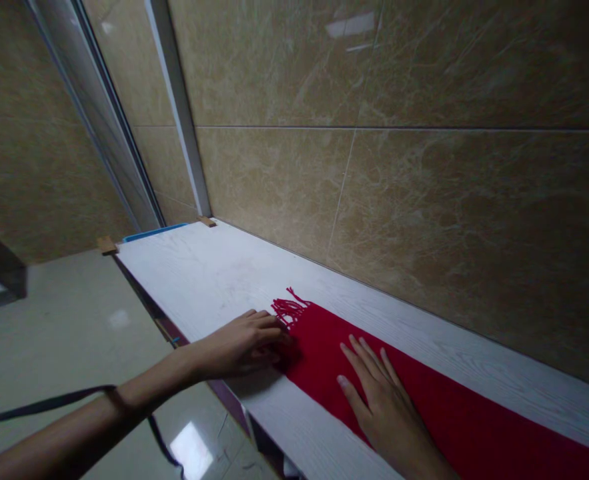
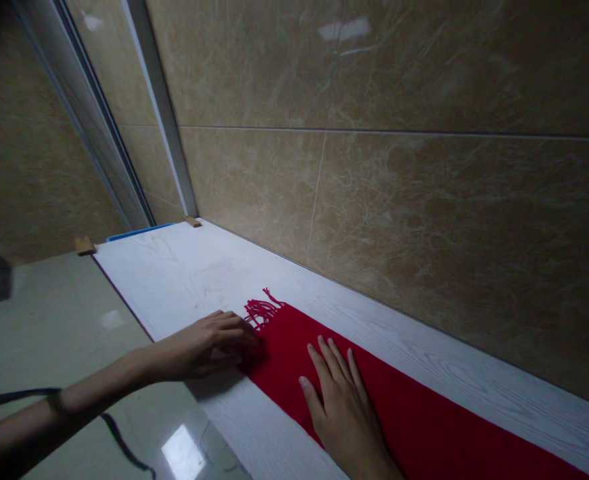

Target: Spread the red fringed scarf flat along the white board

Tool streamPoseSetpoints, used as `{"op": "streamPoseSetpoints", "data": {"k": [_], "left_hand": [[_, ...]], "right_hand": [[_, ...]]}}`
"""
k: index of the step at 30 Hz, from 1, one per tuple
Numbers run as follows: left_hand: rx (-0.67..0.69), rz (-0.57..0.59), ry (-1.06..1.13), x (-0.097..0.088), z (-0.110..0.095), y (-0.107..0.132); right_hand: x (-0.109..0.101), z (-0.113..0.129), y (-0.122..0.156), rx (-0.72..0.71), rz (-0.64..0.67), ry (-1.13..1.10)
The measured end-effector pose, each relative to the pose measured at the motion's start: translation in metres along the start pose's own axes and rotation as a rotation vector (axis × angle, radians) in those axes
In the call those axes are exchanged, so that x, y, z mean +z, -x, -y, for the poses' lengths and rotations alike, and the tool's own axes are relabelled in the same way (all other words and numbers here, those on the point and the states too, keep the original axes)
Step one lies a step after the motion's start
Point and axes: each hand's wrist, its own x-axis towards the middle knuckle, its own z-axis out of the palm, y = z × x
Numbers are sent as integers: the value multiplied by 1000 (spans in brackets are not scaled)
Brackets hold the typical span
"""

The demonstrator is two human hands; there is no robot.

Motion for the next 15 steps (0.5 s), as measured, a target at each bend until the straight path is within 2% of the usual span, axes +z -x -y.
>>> {"op": "streamPoseSetpoints", "data": {"k": [2,3,6,8,10,12,15], "left_hand": [[34,29,-32,2,7,-2],[6,42,-95,0,15,-1],[-228,66,-368,-13,41,5],[-361,60,-465,-21,47,5],[-389,19,-427,-23,40,-2],[-346,-17,-325,-15,26,-15],[-300,29,-240,3,16,-33]], "right_hand": [[-2,1,0,3,11,-9],[-3,1,0,4,16,-14],[-6,3,0,10,38,-11],[-6,3,0,16,50,1],[-6,3,-1,22,59,11],[-6,4,-1,26,66,18],[-7,5,-1,32,79,34]]}}
